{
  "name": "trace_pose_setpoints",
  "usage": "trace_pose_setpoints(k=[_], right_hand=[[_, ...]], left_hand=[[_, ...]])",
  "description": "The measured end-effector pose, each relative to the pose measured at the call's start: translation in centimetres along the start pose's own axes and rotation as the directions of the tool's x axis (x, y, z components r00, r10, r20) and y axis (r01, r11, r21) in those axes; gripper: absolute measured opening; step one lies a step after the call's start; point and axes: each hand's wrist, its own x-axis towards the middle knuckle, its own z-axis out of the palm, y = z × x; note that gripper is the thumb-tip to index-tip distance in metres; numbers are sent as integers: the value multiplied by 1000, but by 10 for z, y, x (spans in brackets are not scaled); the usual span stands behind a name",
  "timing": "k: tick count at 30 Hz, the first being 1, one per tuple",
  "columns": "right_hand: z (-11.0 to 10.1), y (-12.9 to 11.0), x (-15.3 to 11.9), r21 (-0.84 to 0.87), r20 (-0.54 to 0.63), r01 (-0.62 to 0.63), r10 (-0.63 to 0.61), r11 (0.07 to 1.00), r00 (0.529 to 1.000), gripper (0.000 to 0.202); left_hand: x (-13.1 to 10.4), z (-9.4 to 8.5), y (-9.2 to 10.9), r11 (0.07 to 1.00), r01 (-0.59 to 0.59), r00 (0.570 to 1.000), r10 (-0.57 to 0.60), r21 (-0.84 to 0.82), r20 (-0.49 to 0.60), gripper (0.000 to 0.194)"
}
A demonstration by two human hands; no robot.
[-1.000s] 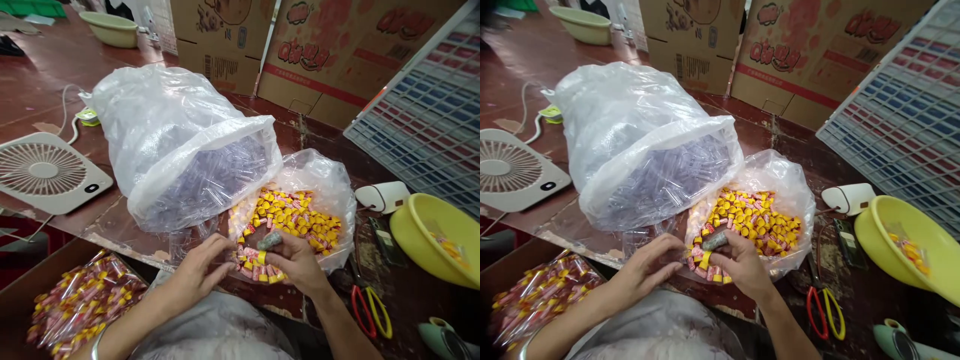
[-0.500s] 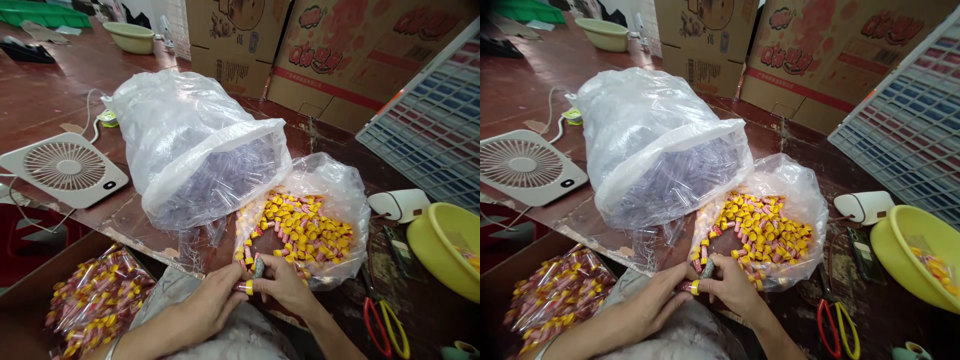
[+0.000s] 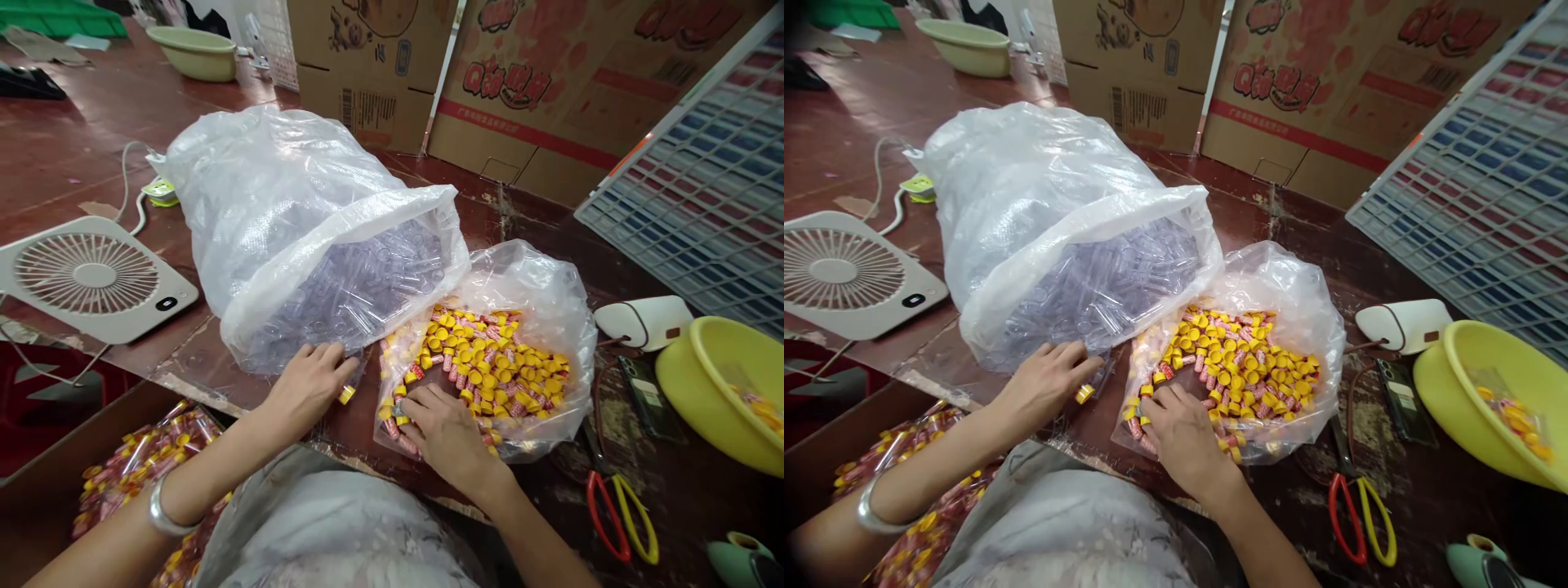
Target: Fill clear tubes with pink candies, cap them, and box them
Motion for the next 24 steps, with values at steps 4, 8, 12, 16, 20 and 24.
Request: trace_pose_setpoints(k=[4, 8, 12, 16, 20, 24], right_hand=[[3, 11, -1, -34, -133, -11, 6, 999, 991, 14], [-9, 21, -14, 427, -259, -168, 298, 889, 919, 12], [-24, 9, -26, 763, -67, -236, 437, 602, 897, 10], [-29, -7, -25, 770, 36, -285, 407, 571, 913, 16], [-24, -9, -18, 751, 177, -361, 358, 553, 917, 28], [-14, -11, -11, 796, 270, -382, 289, 469, 918, 28]], left_hand=[[-13, -12, 10, 866, -84, 992, 27, -492, -121, 50], [-25, -19, 23, 622, -88, 996, 78, -778, -50, 53], [-28, -11, 35, 533, -42, 999, 52, -845, -18, 44], [-29, -7, 41, 507, -22, 999, 39, -861, -3, 27], [-34, -8, 46, 503, -95, 995, 39, -859, -88, 29], [-41, 1, 54, 536, -128, 987, -15, -834, -162, 26]])
